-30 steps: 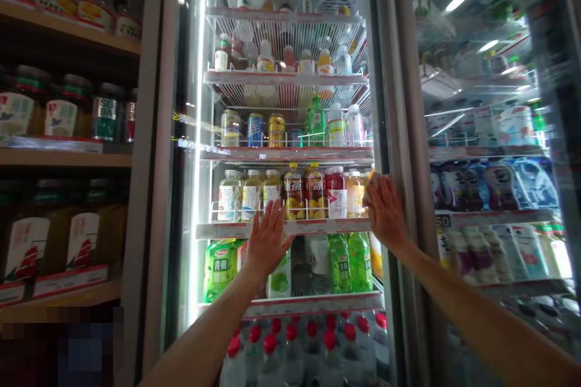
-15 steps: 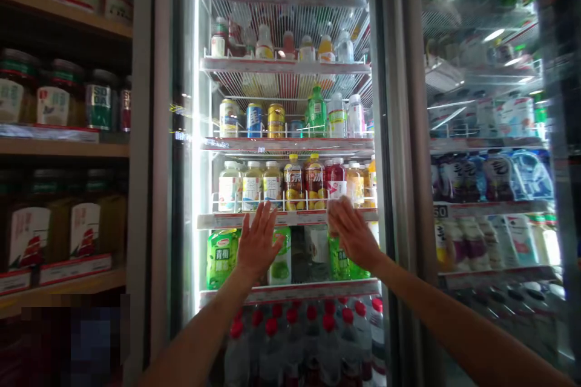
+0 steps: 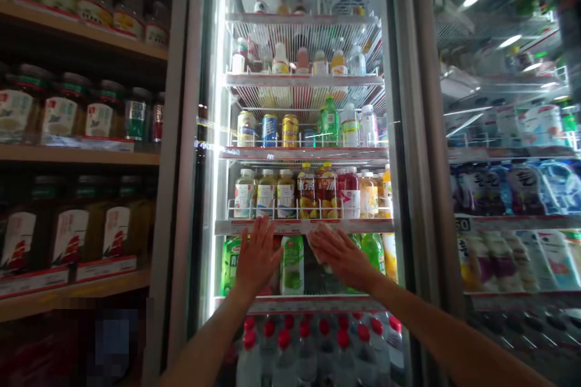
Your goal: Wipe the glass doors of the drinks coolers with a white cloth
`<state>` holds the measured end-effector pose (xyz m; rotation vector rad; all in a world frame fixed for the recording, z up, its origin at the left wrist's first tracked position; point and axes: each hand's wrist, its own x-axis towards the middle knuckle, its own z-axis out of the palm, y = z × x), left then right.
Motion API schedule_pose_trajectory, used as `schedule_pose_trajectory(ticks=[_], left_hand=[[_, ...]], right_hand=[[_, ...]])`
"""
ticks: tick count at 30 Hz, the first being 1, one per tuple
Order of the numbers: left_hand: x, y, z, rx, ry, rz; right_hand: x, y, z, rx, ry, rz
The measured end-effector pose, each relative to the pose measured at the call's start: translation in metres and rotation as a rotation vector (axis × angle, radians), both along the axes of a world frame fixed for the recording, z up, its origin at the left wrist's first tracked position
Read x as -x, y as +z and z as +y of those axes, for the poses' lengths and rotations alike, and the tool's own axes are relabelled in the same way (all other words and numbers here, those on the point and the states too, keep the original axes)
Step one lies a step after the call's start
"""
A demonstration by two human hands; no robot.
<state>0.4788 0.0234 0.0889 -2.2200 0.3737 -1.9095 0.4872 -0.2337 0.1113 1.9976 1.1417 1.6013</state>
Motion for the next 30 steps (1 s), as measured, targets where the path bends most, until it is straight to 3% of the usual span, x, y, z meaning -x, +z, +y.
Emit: schedule_pose_trajectory(ticks=[3,5,7,10,12,14,16,18,20,23,25,27,30], left_hand=[[0.002,-0.003,0.005,-0.002,0.018,-0.012],[0.005,-0.006,0.005,0.005,0.019,-0.001],[0.008,-0.013,0.004,0.012,0.005,0.026],[0.012,-0.023,0.003,-0.014,-0.027,0.062],[0.012,-0.027,0.003,-0.05,-0.05,0.064],[0.012,-0.03,0.002,-0.064,-0.061,0.062],[0.012,-0.031,0.001,-0.057,-0.064,0.066],[0.014,-0.033,-0.002,-0.058,-0.072,0.078],[0.017,-0.035,-0.004,-0.075,-0.084,0.088],[0.019,-0.038,-0.004,-0.113,-0.09,0.086],[0.019,-0.039,-0.003,-0.13,-0.092,0.073],[0.018,-0.039,-0.005,-0.131,-0.092,0.076],[0.02,-0.043,-0.012,-0.12,-0.081,0.119]], right_hand=[[-0.005,0.027,0.004,-0.26,-0.026,-0.016],[-0.008,0.035,0.008,-0.382,-0.021,-0.019],[-0.006,0.018,0.012,-0.32,-0.013,0.005],[0.002,-0.028,0.014,-0.031,0.02,0.014],[0.005,-0.04,0.014,0.055,0.034,0.0],[0.004,-0.027,0.012,-0.05,0.016,0.0],[0.001,-0.007,0.011,-0.259,-0.027,0.005],[-0.001,-0.001,0.009,-0.375,-0.064,0.022],[0.0,-0.022,0.007,-0.315,-0.067,0.042],[0.007,-0.071,0.002,-0.073,-0.028,0.054],[0.008,-0.083,-0.002,0.023,-0.012,0.058],[0.007,-0.069,-0.005,-0.036,-0.018,0.064],[0.003,-0.035,-0.006,-0.314,-0.032,0.041]])
